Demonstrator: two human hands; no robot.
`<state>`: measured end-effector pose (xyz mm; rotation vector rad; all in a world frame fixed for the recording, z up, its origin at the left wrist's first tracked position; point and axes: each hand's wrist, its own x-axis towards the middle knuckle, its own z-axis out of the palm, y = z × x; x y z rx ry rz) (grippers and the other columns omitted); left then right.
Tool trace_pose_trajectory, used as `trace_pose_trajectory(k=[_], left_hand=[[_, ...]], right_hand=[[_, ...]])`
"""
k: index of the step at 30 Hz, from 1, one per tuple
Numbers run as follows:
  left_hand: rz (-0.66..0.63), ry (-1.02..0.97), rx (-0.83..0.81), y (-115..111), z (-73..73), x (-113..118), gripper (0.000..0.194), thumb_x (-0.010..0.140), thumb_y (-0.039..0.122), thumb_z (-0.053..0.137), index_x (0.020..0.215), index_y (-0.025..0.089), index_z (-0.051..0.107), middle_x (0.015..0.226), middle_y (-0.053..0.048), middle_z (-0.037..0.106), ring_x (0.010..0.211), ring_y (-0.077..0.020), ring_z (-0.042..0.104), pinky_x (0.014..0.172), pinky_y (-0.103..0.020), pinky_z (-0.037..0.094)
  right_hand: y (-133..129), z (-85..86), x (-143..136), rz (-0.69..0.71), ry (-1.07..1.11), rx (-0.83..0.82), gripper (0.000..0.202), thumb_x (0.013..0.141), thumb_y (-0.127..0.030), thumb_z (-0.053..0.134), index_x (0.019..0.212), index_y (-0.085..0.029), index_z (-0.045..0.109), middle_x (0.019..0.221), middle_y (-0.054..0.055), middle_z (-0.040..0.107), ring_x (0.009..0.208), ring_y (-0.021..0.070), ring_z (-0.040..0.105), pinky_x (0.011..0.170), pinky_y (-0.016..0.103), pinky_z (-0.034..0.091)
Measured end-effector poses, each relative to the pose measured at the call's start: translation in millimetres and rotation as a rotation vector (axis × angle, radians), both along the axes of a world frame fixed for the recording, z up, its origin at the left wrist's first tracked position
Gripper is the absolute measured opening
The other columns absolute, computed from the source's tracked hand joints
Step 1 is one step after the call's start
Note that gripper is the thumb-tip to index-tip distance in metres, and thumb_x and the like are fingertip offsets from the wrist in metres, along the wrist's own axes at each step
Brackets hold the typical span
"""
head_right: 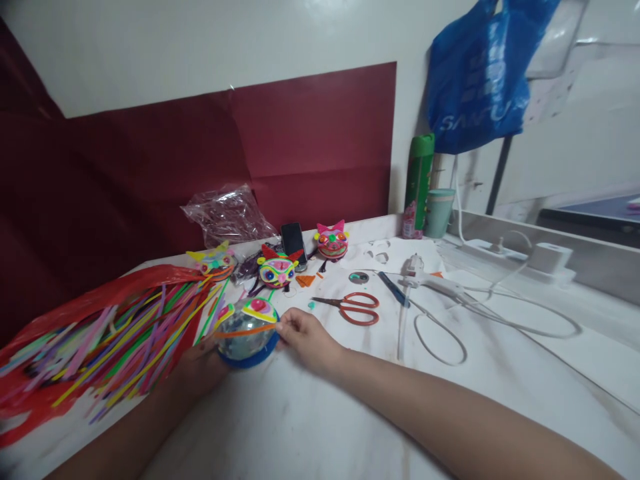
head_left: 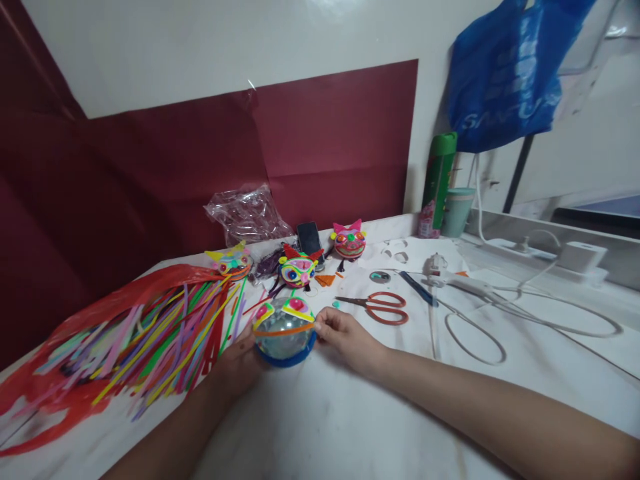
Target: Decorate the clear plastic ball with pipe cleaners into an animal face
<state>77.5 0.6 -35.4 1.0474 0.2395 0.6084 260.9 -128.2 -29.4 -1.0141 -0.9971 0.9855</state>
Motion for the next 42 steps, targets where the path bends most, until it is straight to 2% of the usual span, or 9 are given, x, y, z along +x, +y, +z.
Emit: trace_pose_trajectory(k=[3,7,12,17,23,27,34,38,42], left_hand=[[-0.027,0.012,0.036,-10.9,6.4,3.0,0.055,0.075,0.027,0.064,0.127,0.021,0.049,0.122,-0.012,0.061,0.117,-0.0313,0.052,0.099,-0.045,0.038],[0.127,-0.002,0.137,-23.9,8.7,9.2,0.055,0.070,0.023,0.068,0.123,0.020,0.051,0.127,-0.010,0.057,0.119,-0.0304,0.049,0.098,-0.040,0.039],[0.272,0.028,0.289,-35.7,4.7,10.0,0.057,0.070,0.022,0.070,0.122,0.020,0.049,0.123,-0.010,0.058,0.117,-0.0291,0.050,0.096,-0.039,0.039],[0.281,0.043,0.305,-41.8,3.2,9.3,0.061,0.067,0.020,0.072,0.123,0.021,0.047,0.122,-0.008,0.058,0.116,-0.0281,0.050,0.093,-0.036,0.041],[0.329,0.007,0.239,-29.5,-3.4,11.9,0.053,0.072,0.018,0.065,0.122,0.019,0.049,0.125,-0.010,0.057,0.118,-0.0278,0.050,0.097,-0.038,0.039],[0.325,0.022,0.267,-28.3,-4.1,13.5,0.054,0.070,0.017,0.067,0.122,0.018,0.049,0.124,-0.010,0.057,0.118,-0.0279,0.049,0.098,-0.039,0.038],[0.286,0.011,0.252,-20.0,-9.1,13.3,0.053,0.072,0.020,0.067,0.123,0.020,0.050,0.126,-0.010,0.056,0.119,-0.0296,0.048,0.099,-0.043,0.036],[0.223,0.023,0.185,-14.3,-1.3,10.5,0.055,0.069,0.023,0.070,0.121,0.018,0.053,0.129,-0.012,0.054,0.122,-0.0325,0.045,0.102,-0.045,0.033],[0.143,-0.014,0.107,-14.4,7.9,8.8,0.057,0.066,0.023,0.073,0.120,0.018,0.054,0.127,-0.012,0.056,0.125,-0.0340,0.042,0.103,-0.045,0.031]], right_hand=[[2.1,-6.4,4.0,-0.018,0.114,-0.048,0.043,0.061,-0.053,0.076,0.069,-0.018,0.053,0.059,-0.005,0.056,0.058,0.0089,0.052,0.060,0.023,0.040],[7.2,-13.8,12.2,0.021,0.252,-0.154,0.038,0.056,-0.043,0.083,0.069,-0.018,0.058,0.065,-0.004,0.062,0.064,0.0101,0.056,0.064,0.023,0.045],[9.1,-17.5,14.4,0.066,0.242,-0.193,0.031,0.059,-0.039,0.082,0.071,-0.019,0.060,0.066,-0.002,0.065,0.063,0.0116,0.058,0.064,0.024,0.046],[7.6,-16.5,11.2,0.080,0.169,-0.188,0.028,0.064,-0.039,0.078,0.076,-0.019,0.062,0.071,0.002,0.067,0.072,0.0186,0.062,0.070,0.031,0.048],[4.9,-15.3,8.7,0.061,0.131,-0.145,0.026,0.069,-0.037,0.073,0.086,-0.019,0.063,0.086,0.003,0.067,0.084,0.0188,0.061,0.080,0.032,0.047],[4.8,-16.2,7.0,0.064,0.094,-0.121,0.029,0.074,-0.045,0.069,0.083,-0.019,0.060,0.084,0.003,0.065,0.083,0.0182,0.061,0.080,0.032,0.046],[7.6,-19.5,8.8,0.055,0.117,-0.123,0.029,0.075,-0.046,0.068,0.080,-0.019,0.060,0.079,0.000,0.061,0.078,0.0154,0.059,0.078,0.030,0.047],[6.8,-18.7,8.0,0.040,0.116,-0.123,0.033,0.073,-0.049,0.069,0.082,-0.019,0.061,0.081,0.000,0.061,0.077,0.0151,0.058,0.078,0.030,0.047],[5.7,-16.6,7.2,0.008,0.068,-0.094,0.036,0.069,-0.053,0.070,0.075,-0.019,0.057,0.074,-0.001,0.060,0.072,0.0139,0.057,0.074,0.029,0.047]])
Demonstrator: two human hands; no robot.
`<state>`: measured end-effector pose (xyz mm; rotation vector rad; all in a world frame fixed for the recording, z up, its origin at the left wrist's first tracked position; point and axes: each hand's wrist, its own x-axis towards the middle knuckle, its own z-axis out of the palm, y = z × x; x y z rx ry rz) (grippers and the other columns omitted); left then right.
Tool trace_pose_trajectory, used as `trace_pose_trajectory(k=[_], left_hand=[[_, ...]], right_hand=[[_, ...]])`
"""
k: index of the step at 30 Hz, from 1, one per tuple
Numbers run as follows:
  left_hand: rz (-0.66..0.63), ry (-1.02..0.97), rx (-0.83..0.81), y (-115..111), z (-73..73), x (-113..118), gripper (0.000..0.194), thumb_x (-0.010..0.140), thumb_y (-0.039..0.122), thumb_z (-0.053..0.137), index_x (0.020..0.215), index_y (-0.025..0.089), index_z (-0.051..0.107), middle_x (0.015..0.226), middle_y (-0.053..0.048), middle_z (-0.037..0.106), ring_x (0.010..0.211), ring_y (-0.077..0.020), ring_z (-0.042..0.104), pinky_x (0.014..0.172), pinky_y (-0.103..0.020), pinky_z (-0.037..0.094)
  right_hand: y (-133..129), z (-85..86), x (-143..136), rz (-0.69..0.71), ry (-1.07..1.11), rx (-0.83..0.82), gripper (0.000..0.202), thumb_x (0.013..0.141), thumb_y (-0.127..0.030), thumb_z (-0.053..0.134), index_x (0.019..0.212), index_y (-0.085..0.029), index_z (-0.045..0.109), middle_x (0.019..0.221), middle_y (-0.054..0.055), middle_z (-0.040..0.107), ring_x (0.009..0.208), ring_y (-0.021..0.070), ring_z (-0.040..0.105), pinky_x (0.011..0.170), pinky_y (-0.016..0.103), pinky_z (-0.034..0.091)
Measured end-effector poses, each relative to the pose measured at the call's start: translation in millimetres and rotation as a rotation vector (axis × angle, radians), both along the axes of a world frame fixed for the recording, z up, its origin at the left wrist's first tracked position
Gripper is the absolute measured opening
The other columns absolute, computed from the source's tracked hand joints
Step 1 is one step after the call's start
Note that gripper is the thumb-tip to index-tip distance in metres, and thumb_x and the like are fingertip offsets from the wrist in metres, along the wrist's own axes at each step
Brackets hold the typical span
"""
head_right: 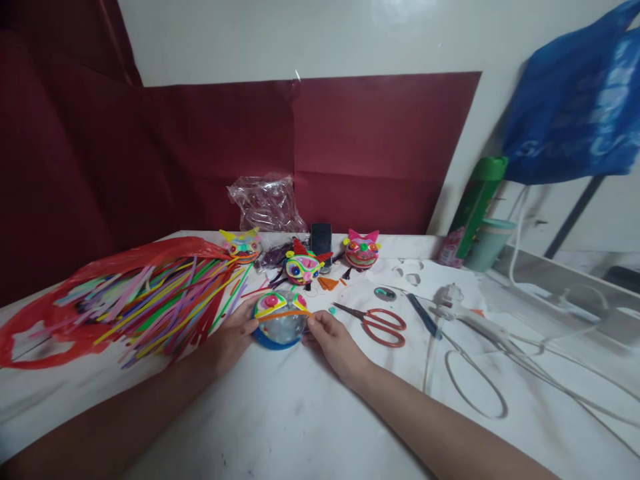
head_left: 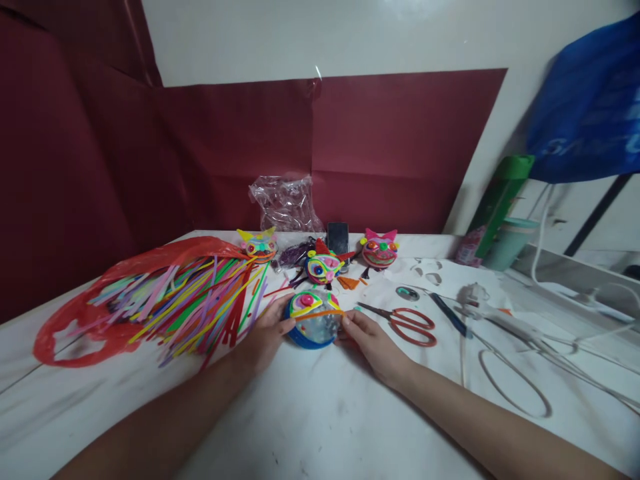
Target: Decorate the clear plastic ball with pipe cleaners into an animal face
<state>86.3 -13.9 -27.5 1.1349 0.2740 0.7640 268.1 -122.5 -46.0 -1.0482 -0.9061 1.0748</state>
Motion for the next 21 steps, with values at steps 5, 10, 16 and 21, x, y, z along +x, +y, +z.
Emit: trace_pose_trajectory(k=[5,10,16,21], left_hand=[[-0.099,-0.018,-0.039,2.8,-0.9,-2.3,0.058,0.070,0.021,0.069,0.124,0.021,0.051,0.132,-0.011,0.052,0.124,-0.0340,0.043,0.100,-0.047,0.036],[-0.121,-0.009,-0.055,5.9,-2.5,-5.6,0.064,0.073,0.022,0.065,0.132,0.024,0.043,0.130,-0.010,0.055,0.122,-0.0304,0.047,0.101,-0.044,0.036],[-0.095,0.061,0.023,7.5,-3.4,-7.0,0.066,0.073,0.034,0.064,0.134,0.025,0.042,0.123,-0.011,0.061,0.117,-0.0305,0.052,0.099,-0.044,0.039],[-0.058,0.130,0.109,7.1,1.4,-8.0,0.064,0.072,0.042,0.062,0.130,0.023,0.048,0.117,-0.010,0.064,0.117,-0.0322,0.052,0.098,-0.046,0.040]], right_hand=[[-0.7,3.8,0.2,-0.021,-0.031,0.009,0.041,0.066,-0.057,0.070,0.071,-0.020,0.054,0.071,-0.002,0.058,0.070,0.0142,0.057,0.073,0.031,0.047],[-0.7,7.2,-1.8,-0.013,-0.041,0.007,0.044,0.066,-0.063,0.065,0.070,-0.020,0.056,0.071,-0.001,0.059,0.068,0.0153,0.058,0.074,0.033,0.048],[-2.0,14.2,-6.1,-0.030,-0.024,0.018,0.044,0.064,-0.062,0.067,0.065,-0.019,0.057,0.069,0.000,0.061,0.069,0.0148,0.058,0.072,0.030,0.048],[-3.3,18.7,-8.6,-0.020,-0.003,0.044,0.044,0.062,-0.061,0.069,0.063,-0.018,0.061,0.064,-0.001,0.060,0.064,0.0136,0.056,0.070,0.029,0.047]])
